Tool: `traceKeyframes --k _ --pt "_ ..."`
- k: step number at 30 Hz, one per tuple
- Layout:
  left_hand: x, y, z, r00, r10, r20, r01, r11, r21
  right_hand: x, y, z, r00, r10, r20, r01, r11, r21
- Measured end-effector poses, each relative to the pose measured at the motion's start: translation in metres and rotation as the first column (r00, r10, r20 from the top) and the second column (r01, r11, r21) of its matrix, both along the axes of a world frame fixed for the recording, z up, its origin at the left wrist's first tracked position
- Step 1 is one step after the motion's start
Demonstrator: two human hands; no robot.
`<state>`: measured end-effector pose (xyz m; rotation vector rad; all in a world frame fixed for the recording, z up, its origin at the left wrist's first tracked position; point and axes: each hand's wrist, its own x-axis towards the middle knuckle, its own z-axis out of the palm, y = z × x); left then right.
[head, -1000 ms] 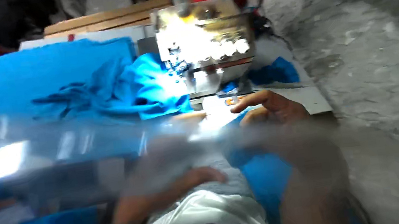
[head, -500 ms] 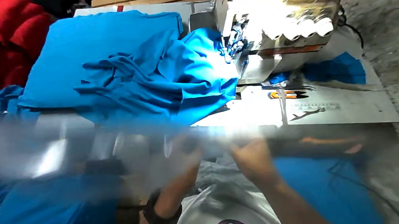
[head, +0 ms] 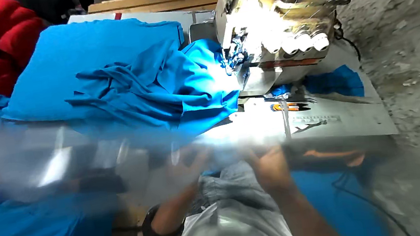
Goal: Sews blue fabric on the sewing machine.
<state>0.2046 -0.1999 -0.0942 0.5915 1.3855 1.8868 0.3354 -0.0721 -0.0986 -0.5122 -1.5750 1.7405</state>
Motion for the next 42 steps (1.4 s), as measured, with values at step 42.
traceKeyframes --k 42 --pt "-0.044 -0.022 0.070 0.833 -0.363 -0.418 0.368 0.927 -0.073 0.011 0.020 0.033 0.915 0.402 0.038 -0.384 0.838 0.388"
